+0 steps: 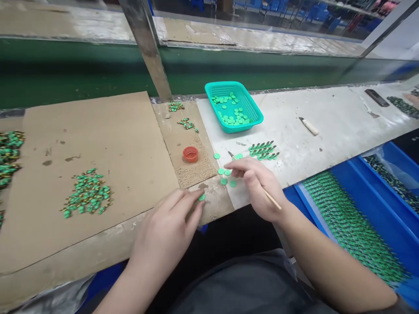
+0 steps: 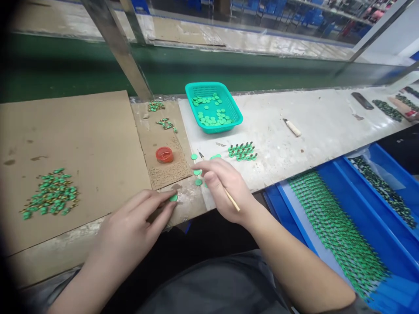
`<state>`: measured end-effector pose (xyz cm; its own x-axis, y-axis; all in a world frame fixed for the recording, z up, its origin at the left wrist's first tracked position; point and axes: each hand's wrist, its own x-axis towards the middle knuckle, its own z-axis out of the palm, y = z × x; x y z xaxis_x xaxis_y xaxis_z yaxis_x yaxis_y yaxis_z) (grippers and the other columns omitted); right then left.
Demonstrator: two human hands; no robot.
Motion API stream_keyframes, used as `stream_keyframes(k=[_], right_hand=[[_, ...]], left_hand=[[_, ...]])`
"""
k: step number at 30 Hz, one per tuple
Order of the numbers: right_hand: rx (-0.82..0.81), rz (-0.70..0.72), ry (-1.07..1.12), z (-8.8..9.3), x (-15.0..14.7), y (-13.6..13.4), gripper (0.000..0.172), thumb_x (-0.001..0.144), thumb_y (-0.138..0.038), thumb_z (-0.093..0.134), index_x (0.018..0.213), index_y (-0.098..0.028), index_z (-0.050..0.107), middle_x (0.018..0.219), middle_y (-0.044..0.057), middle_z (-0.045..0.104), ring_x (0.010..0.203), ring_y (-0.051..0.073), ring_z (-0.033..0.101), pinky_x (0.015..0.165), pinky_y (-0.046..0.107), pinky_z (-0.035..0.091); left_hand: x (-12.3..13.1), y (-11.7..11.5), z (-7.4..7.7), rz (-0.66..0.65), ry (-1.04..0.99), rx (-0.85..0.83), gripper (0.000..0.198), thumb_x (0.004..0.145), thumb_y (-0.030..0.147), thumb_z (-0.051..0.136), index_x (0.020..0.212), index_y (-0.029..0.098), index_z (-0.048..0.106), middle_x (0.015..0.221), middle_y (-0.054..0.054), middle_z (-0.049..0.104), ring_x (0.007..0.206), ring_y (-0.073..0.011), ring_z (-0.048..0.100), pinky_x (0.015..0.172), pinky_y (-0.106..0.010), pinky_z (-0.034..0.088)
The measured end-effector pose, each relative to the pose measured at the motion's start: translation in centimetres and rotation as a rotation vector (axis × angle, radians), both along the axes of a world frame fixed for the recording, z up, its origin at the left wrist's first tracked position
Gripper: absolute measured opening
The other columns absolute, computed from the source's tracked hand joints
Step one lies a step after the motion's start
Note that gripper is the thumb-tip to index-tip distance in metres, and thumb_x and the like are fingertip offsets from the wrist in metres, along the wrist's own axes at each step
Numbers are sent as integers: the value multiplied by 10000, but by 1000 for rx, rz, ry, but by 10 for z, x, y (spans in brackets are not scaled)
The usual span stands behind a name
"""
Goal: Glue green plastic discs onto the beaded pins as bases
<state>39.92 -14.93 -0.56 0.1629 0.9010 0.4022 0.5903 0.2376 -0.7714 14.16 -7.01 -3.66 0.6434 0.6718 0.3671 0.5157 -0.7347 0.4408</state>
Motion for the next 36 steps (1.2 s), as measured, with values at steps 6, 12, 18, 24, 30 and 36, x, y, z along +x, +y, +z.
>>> stream_keyframes(k=[6,12,18,24,30,36], right_hand=[[-41,-55,205,15,-8,34,249,1189,-347,625,1322,-294,828,1065,31,834,988,205,798,958,404,671],[10,-79,139,33,-23,84,275,1207,-421,602,1052,-269,770,959,8,780,891,167,760,865,339,681],[-35,-4,191,25,-35,100,86,1188,-297,624,1135,-267,685,1079,7,759,958,146,792,874,311,687],[134,-81,31,13,-34,104,280,1181,-380,681,921,-281,643,856,-31,684,751,136,671,728,320,593],[73,-67,-141,12,-34,107,425,1173,-439,700,801,-271,581,795,-26,647,687,136,630,715,332,572],[171,-89,-158,9,-38,108,389,1205,-456,635,858,-288,585,793,-19,621,693,159,607,708,368,532]], left_hand=[[-4,6,-2,-30,-69,-53,172,1156,401,625,1205,303,757,1049,-4,797,872,-184,789,769,-316,572],[-13,3,-10,-85,-112,-54,170,1154,367,630,1265,309,745,1229,-39,833,1066,-234,817,968,-384,634],[-30,3,-25,-256,-83,158,411,1061,152,707,1462,228,754,1476,-36,832,1125,-265,847,1000,-424,663],[-28,7,-27,-327,-60,225,408,1047,148,702,1419,272,814,1455,-31,842,1058,-285,877,737,-416,682],[-23,5,-25,-312,-6,325,336,1077,206,685,1380,139,814,1393,-90,865,859,-255,844,582,-421,598],[-24,2,-30,-281,-23,352,394,1022,158,744,1409,109,797,1379,-97,867,829,-236,789,642,-439,598]])
